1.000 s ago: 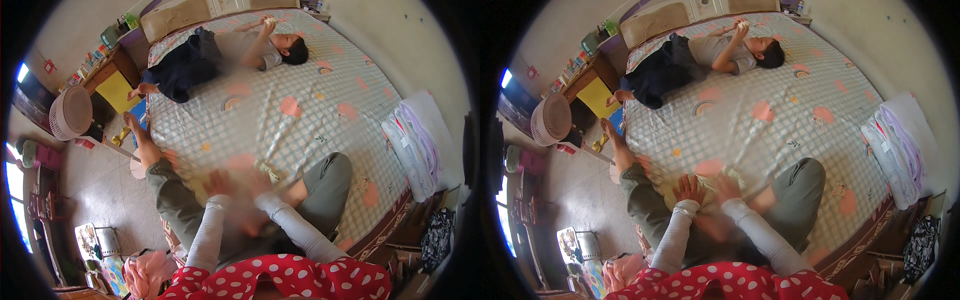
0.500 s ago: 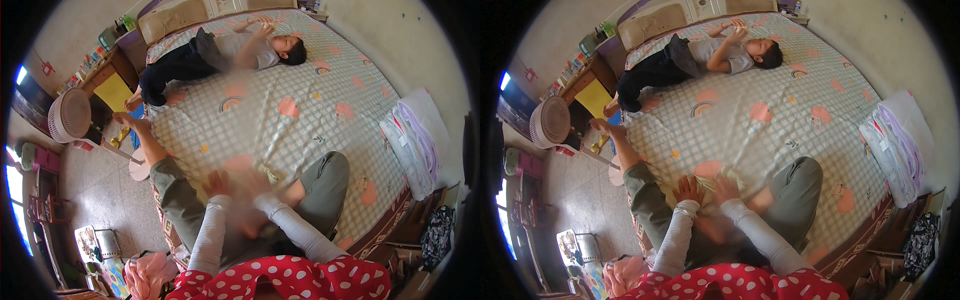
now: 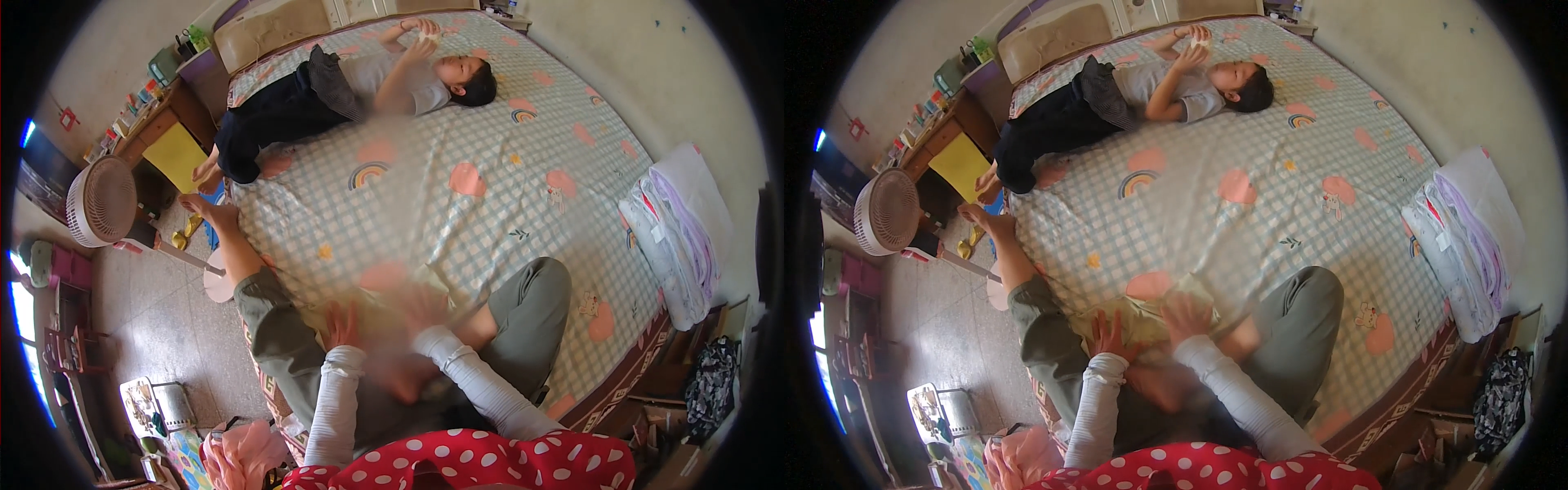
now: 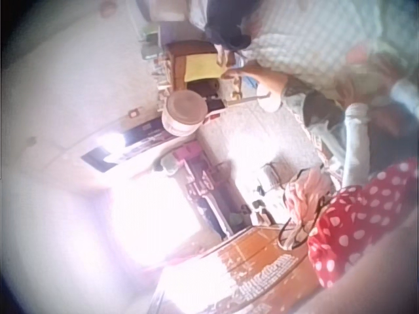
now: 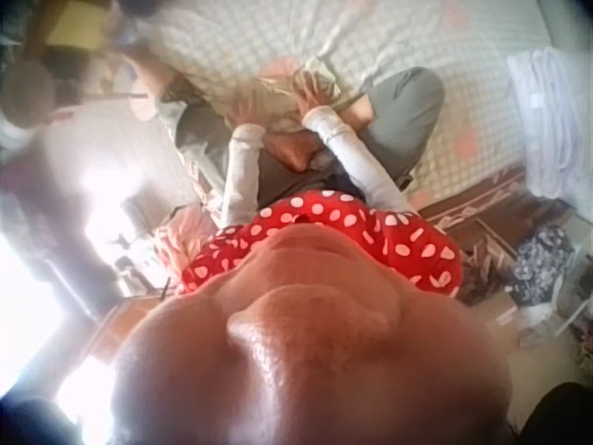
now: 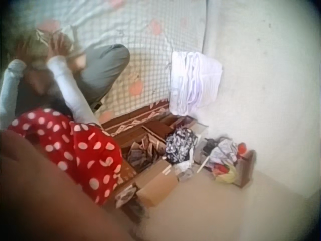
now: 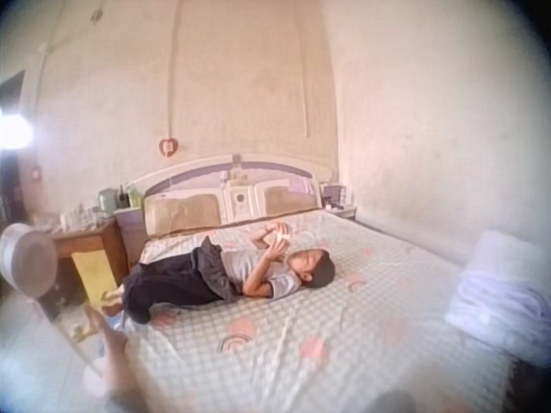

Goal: The person flattens and folds a cloth on a bed by hand, then adjusts their arm sleeve.

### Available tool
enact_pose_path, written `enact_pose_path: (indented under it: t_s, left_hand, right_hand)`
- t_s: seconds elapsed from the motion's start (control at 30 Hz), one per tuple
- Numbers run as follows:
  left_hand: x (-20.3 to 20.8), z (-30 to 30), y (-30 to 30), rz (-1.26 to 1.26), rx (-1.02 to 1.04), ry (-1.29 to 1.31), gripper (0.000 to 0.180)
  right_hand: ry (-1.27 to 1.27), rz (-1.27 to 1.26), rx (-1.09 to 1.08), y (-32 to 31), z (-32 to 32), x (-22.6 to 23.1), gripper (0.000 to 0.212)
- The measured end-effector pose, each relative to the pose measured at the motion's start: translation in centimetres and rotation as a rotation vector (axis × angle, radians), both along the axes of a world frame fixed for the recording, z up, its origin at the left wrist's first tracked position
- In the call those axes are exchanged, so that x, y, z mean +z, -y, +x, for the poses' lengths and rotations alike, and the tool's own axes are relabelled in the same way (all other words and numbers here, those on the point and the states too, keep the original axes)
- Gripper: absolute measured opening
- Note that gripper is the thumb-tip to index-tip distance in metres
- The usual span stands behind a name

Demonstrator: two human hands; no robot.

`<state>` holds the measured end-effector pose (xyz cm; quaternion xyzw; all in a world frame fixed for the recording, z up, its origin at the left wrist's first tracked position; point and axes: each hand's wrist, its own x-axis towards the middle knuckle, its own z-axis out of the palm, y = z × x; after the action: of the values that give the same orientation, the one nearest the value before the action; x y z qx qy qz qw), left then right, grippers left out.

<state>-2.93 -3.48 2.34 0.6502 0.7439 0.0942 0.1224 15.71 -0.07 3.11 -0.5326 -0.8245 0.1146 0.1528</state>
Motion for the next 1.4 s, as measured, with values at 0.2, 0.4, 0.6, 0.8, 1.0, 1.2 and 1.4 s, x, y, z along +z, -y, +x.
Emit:
enact_pose_path:
  t_s: [0.2,0.4,0.6,0.8,1.0,1.2,1.4]
  left_hand:
    - [-0.4,1.5,-0.7,-0.230,0.001,-0.143,0.091]
    - [-0.4,1.3,-0.5,-0.207,-0.062,-0.203,0.097]
    - [-2.0,1.5,-0.6,-0.088,-0.040,-0.312,0.101]
    - [-1.0,2.2,-1.4,-0.224,0.022,-0.292,0.093]
    - [-2.0,2.2,-2.5,0.017,0.104,-0.202,0.065]
    - [0.3,2.7,-4.1,0.210,0.176,0.320,0.035]
    - [3.2,1.1,-7.7,0.338,0.066,0.381,0.038]
  right_hand:
    - [0.071,0.071,-0.024,-0.8,0.2,-2.0,0.060]
    - [-0.062,0.163,-0.047,-0.4,-0.2,-4.0,0.060]
    - [-0.086,-0.205,-0.024,-0.2,0.4,1.6,0.060]
    - [-0.033,-0.197,-0.048,-0.3,-0.3,2.9,0.048]
    - [-0.265,0.397,-0.152,-1.2,-2.5,1.7,0.014]
    - [-0.621,-0.027,-0.024,-2.7,-2.1,-0.6,0.029]
    - [-0.596,-0.041,-0.002,-9.5,-4.2,-2.7,0.032]
